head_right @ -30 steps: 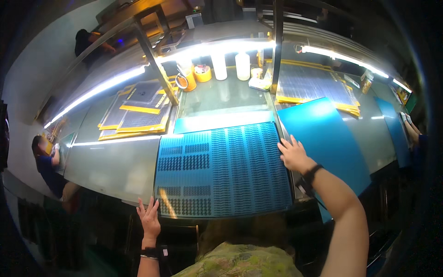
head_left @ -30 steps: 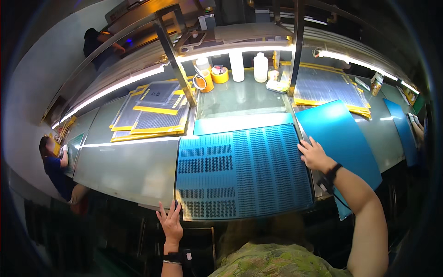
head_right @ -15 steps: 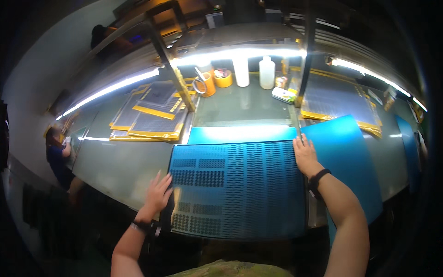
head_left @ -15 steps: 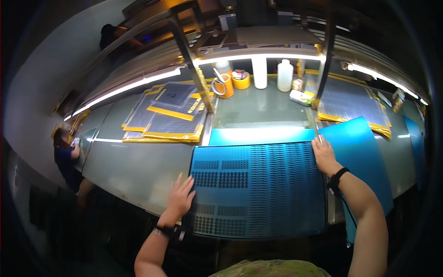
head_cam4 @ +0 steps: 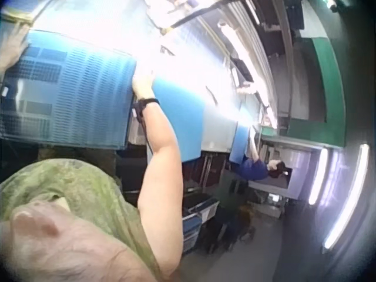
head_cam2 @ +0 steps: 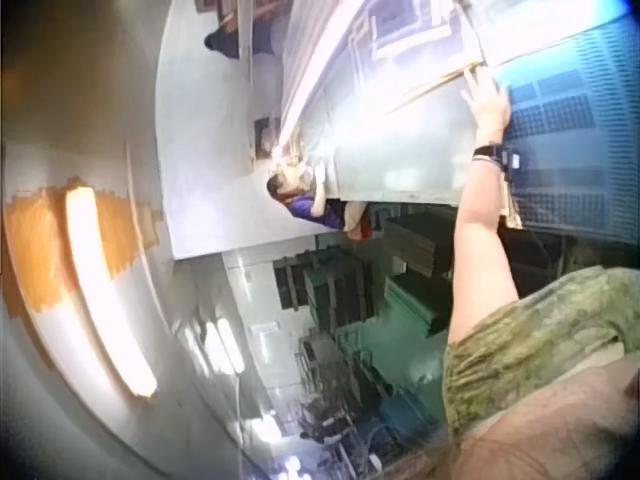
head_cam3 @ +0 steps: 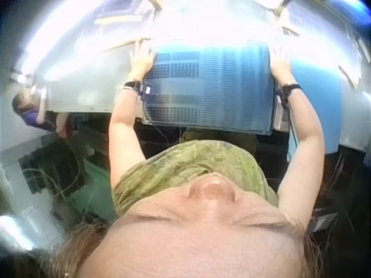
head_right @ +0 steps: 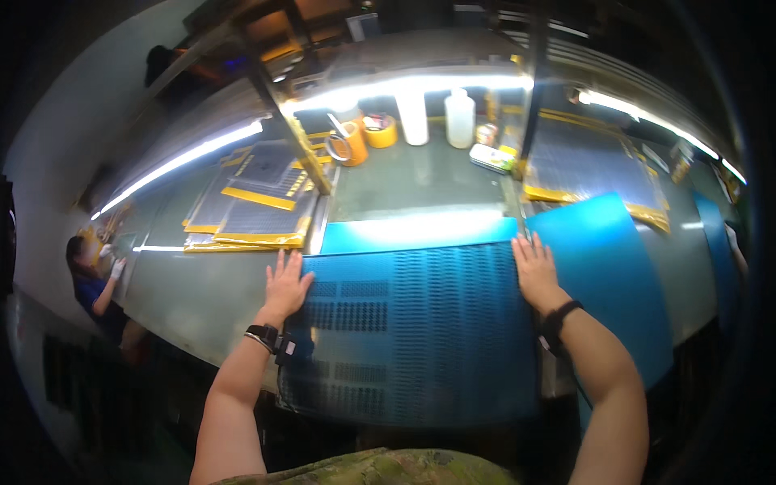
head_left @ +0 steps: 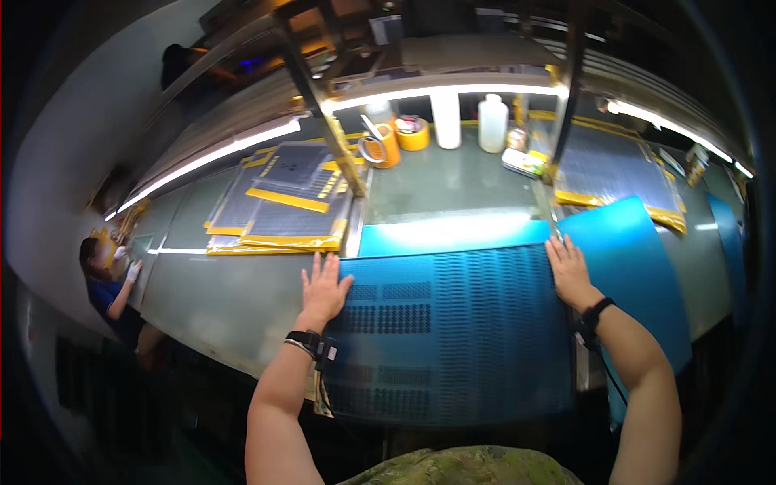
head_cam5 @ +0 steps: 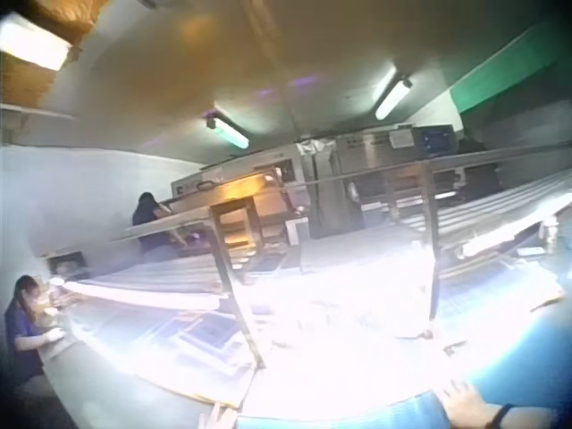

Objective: Processing and organizing material sheets on an inspection table and placing them into storage racks.

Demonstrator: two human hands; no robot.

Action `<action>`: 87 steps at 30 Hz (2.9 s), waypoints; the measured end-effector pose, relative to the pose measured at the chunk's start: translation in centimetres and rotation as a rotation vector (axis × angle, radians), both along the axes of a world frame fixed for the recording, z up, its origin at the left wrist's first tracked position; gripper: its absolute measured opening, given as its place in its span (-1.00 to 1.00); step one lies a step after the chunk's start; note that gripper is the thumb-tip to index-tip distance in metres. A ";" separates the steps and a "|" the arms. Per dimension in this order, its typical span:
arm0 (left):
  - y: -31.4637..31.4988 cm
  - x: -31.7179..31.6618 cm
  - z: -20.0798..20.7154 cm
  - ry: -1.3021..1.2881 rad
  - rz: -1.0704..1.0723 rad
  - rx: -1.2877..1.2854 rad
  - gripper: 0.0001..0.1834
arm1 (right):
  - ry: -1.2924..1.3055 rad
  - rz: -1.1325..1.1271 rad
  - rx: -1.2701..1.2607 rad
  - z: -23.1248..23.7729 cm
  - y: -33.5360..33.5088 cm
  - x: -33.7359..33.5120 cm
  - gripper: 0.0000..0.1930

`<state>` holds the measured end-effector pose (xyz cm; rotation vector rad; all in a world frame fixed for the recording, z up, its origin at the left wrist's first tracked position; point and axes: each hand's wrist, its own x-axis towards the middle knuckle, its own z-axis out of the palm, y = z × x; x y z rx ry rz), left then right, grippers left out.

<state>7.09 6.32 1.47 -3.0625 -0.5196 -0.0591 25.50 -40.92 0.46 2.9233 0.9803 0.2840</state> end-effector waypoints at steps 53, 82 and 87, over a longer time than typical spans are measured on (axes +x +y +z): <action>-9.7 -16.0 1.2 0.184 -0.173 -0.229 -0.05 | 0.666 -0.452 1.119 3.2 -8.4 -1.1 -0.75; -45.6 0.3 7.6 0.911 -0.738 -3.075 0.13 | 0.020 -0.307 0.954 14.4 -25.5 -29.1 -0.64; -48.2 -1.5 5.0 0.728 -0.165 -2.890 0.17 | 0.084 -0.124 0.455 10.5 -21.9 -29.8 -0.47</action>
